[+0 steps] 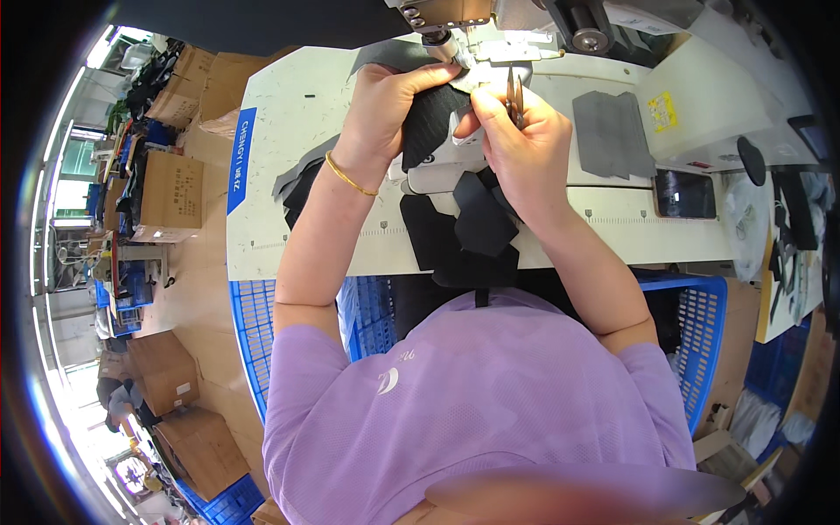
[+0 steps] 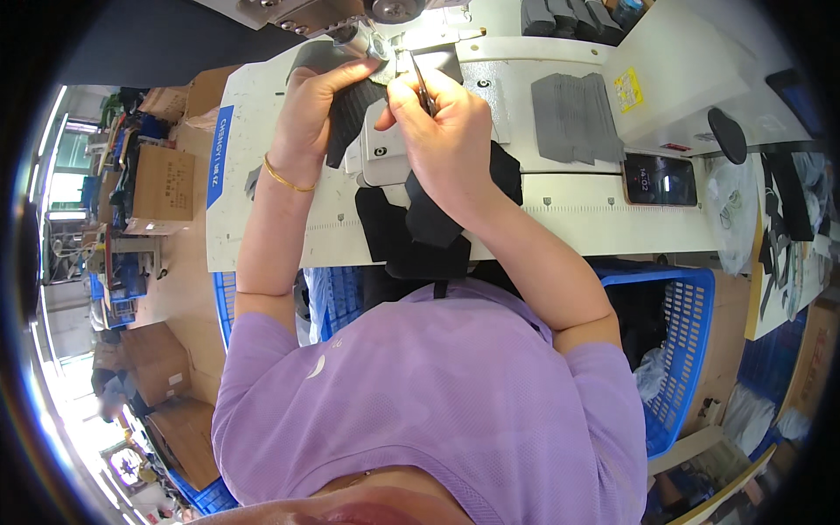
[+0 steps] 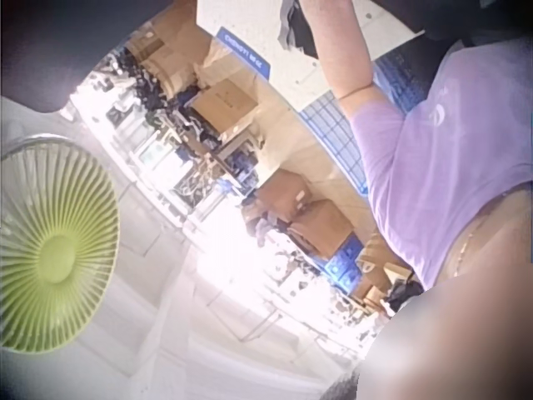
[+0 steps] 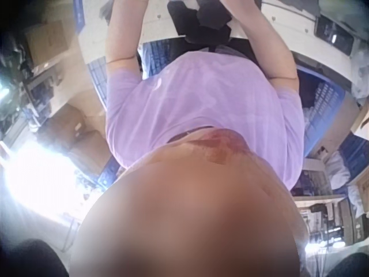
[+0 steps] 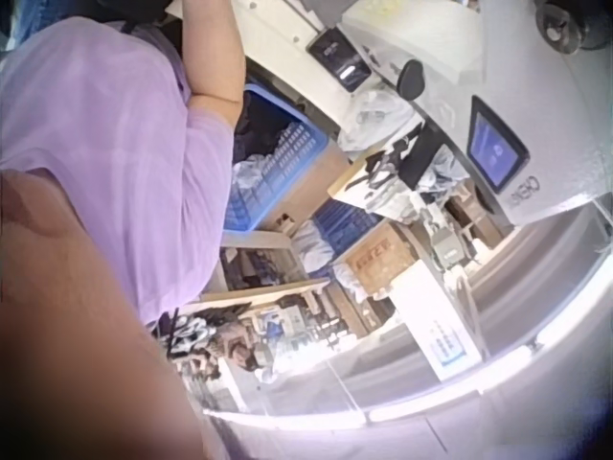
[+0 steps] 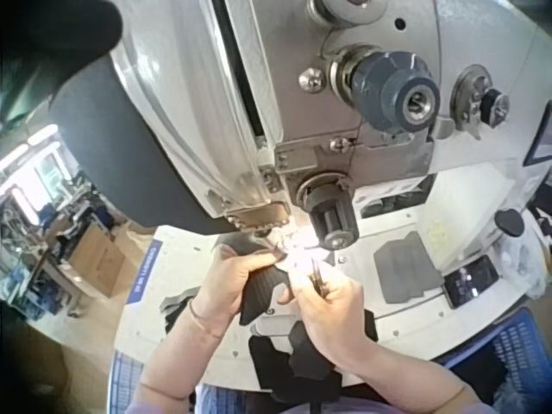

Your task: Stitching black fabric components together using an industrial sewing machine.

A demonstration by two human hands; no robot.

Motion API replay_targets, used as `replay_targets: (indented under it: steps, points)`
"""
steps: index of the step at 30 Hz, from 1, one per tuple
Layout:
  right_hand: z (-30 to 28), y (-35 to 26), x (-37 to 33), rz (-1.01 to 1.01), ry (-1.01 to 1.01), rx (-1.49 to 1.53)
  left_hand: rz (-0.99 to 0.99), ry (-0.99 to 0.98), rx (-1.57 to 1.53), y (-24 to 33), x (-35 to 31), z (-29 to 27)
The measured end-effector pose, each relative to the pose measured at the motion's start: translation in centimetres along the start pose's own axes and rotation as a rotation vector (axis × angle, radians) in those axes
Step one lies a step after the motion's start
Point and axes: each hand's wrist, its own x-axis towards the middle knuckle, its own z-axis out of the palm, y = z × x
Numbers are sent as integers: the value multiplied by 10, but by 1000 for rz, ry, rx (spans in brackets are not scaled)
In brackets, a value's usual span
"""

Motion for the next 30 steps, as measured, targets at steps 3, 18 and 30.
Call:
replay_targets:
  steps: [3, 18, 30]
  points:
    - [1, -3, -3, 4, 2, -6, 20, -8, 76, 3, -3, 0]
    - [0, -2, -2, 27, -31, -2, -53, -86, -14, 2, 1, -11]
    - [-2, 1, -5, 76, -56, 11, -2, -18, -18, 2, 15, -5]
